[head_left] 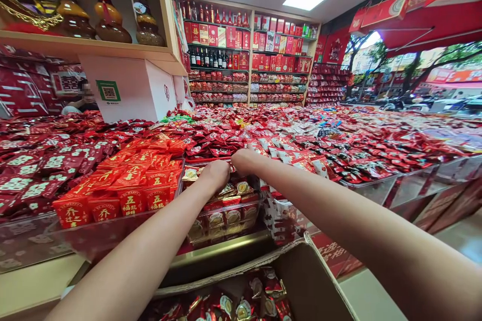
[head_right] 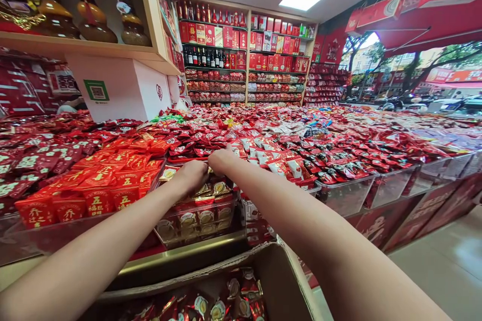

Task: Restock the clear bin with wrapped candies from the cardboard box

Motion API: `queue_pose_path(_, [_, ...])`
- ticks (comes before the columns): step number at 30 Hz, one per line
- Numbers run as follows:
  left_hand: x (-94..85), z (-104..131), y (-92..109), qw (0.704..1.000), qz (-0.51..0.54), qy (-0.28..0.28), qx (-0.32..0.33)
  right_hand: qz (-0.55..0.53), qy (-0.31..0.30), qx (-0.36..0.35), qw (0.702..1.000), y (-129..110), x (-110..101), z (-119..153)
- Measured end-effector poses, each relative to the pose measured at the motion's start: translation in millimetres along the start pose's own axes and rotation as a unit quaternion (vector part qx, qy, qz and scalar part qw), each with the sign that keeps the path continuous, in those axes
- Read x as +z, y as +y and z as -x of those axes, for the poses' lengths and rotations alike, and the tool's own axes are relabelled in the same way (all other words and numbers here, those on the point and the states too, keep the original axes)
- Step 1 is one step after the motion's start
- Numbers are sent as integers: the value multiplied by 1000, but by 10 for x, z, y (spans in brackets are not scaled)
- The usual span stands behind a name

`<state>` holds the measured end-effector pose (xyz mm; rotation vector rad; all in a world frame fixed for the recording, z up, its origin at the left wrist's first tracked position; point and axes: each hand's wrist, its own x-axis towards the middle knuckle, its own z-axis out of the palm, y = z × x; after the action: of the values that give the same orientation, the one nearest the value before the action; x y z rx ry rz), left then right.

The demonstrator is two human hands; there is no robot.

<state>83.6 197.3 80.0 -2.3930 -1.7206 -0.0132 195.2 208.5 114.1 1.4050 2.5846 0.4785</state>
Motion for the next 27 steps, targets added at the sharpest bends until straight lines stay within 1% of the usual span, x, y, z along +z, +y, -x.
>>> queue_pose_path(5, [50,40,27,1000,-3,-1,-27,-15,-2,1,1000,-18,19,-18])
queue_pose_path(8, [8,36,3,1000,6,-13,-26,-20,-8,-1,1000,-37,25,-51])
queue_pose_path(10, [-46,39,-66,1000,15,-21,-12,-22,-12,-1,1000,-43,24,-70])
queue_pose_path(13, [-105,73,-226,999,21,-34,3,-27,-18,-3,999,-48,18,-76])
queue_pose_path(16, [-82,120,-370,998,16,-55,-12,-32,-14,-4,999,-56,23,-71])
queue_pose_path(18, [-34,138,-422,998,11,-63,-26,-35,-5,-3,999,-60,34,-75])
queue_pose_path(22, [32,133,-438,997,8,-73,-30,-33,-2,1,999,-56,43,-90])
queue_pose_path(27, [12,123,-398,997,9,-80,-6,-29,6,-4,1000,-50,39,-72])
